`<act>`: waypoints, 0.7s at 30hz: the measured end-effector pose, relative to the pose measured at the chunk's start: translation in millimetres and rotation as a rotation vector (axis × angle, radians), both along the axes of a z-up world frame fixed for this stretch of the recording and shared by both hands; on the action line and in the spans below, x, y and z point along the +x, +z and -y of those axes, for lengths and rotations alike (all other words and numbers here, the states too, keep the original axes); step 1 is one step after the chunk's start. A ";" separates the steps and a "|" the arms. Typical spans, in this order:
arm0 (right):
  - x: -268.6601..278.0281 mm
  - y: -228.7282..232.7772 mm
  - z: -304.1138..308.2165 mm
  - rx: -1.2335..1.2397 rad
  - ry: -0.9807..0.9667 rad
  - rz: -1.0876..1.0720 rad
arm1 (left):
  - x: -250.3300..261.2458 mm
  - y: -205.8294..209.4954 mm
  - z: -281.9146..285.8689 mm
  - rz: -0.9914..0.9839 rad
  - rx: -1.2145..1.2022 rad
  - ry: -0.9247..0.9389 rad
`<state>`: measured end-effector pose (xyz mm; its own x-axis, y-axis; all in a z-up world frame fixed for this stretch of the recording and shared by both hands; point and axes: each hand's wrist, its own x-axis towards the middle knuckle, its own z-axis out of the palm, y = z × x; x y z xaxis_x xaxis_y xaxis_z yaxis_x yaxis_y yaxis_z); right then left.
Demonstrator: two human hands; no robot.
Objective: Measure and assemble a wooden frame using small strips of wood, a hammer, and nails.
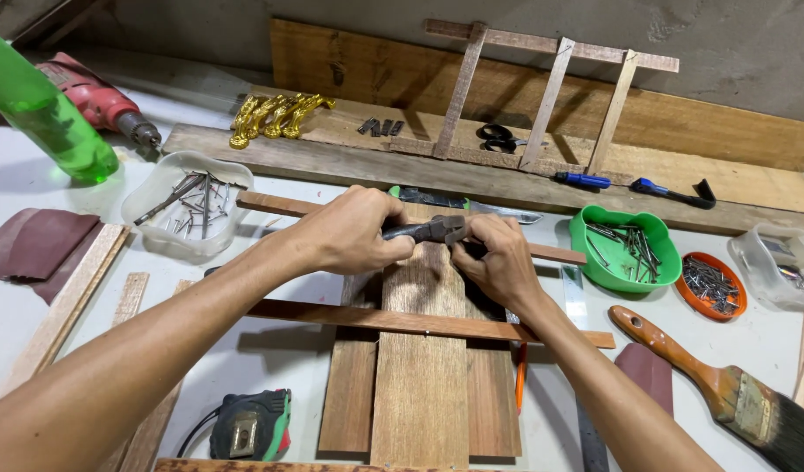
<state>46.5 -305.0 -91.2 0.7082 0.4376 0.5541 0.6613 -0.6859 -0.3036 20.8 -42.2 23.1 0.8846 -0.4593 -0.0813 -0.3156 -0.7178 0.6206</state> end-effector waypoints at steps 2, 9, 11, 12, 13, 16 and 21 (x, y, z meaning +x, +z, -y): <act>0.1 6.3 -3.4 -0.013 -0.024 -0.036 | -2.4 1.1 2.6 -0.003 0.061 0.001; 0.9 10.6 -7.7 0.079 -0.043 -0.146 | -3.4 -3.6 3.6 0.101 0.046 -0.023; -1.7 13.3 -9.6 0.098 -0.045 -0.149 | -6.9 1.7 6.0 0.116 0.031 -0.038; -2.4 14.9 -11.0 0.118 -0.043 -0.151 | -8.3 4.7 6.8 0.133 0.017 -0.052; -5.6 20.5 -13.9 0.119 -0.044 -0.153 | -6.2 0.8 7.1 0.132 0.018 -0.053; -7.2 26.7 -16.9 0.157 -0.071 -0.264 | 1.9 -10.7 5.7 0.179 -0.022 -0.067; -2.3 15.1 -9.1 0.099 -0.039 -0.198 | -2.1 6.4 10.1 0.252 -0.105 -0.036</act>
